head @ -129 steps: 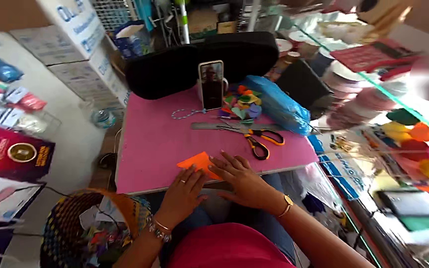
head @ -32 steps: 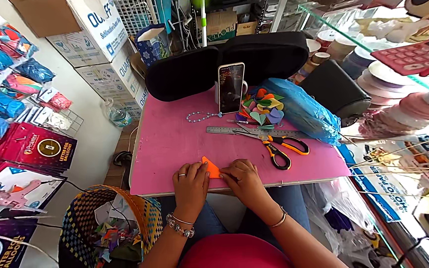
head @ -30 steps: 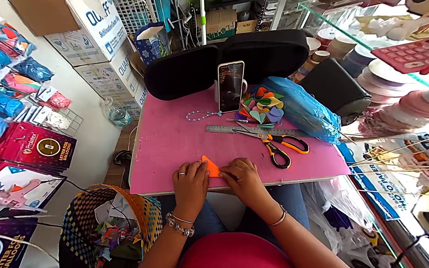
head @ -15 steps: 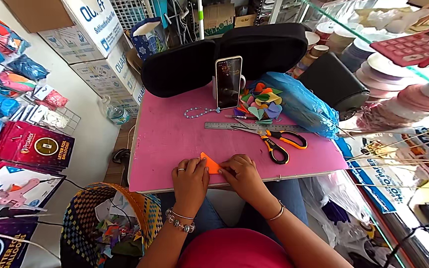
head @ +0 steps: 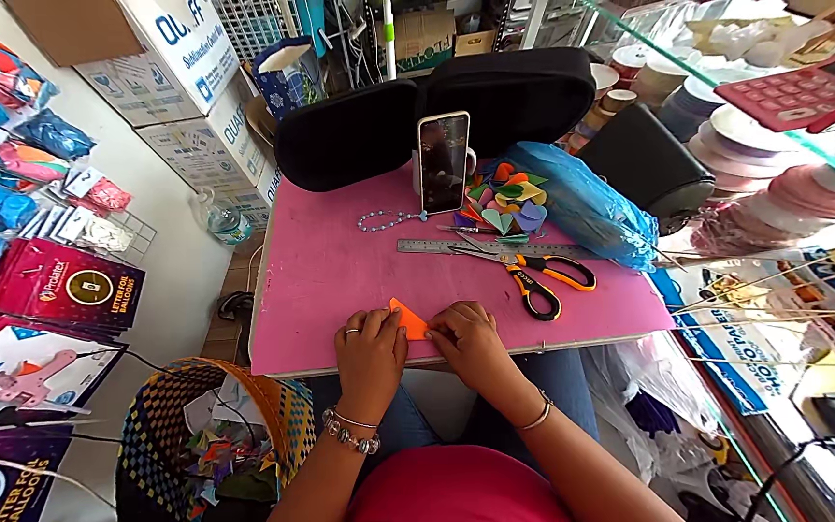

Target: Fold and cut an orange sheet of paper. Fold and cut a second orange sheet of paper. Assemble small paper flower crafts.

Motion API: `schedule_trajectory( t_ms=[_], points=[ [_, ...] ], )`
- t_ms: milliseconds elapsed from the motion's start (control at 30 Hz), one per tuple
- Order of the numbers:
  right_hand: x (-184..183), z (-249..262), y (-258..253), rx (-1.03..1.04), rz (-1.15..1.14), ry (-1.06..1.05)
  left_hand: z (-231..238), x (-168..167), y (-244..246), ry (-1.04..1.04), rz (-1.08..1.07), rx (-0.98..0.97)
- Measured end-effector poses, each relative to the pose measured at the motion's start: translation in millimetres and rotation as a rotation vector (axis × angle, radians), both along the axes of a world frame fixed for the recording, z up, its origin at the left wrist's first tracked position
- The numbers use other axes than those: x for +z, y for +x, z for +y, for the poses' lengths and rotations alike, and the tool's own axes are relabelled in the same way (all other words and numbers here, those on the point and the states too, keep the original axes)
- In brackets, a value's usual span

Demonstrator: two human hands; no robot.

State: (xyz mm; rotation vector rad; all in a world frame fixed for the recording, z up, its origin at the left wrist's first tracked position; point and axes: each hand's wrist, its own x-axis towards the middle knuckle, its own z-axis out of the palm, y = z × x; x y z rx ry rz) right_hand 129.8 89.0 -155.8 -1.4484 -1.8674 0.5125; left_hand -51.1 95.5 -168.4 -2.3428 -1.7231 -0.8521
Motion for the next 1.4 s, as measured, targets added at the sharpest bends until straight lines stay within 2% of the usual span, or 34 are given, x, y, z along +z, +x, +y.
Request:
schedule_trajectory(
  t_ms=[200, 467, 600, 767, 967, 1167, 1300, 1400],
  points=[
    [3, -1, 1, 0.041, -0.034, -0.018, 0, 5, 0, -0.037, 0.015, -0.006],
    [-8, -6, 5, 0.030, -0.117, 0.106, 1, 9, 0, -0.077, 0.014, -0.005],
    [-9, -6, 6, 0.032, -0.114, 0.120, -2, 11, -7, -0.137, -0.138, -0.020],
    [-8, -6, 6, 0.033, -0.095, 0.113, -14, -1, -11, -0.047, -0.305, 0.053],
    [-7, -6, 6, 0.037, -0.098, 0.094, -13, 8, -6, -0.191, -0.383, 0.101],
    [-5, -7, 6, 0.036, -0.094, 0.078, -13, 10, -5, -0.232, -0.401, 0.105],
    [-6, -7, 5, 0.026, -0.098, 0.083, -12, 9, -5, -0.225, -0.358, 0.114],
    [-6, -7, 5, 0.022, -0.099, 0.081, -11, 17, -6, -0.298, -0.312, 0.114]
  ],
)
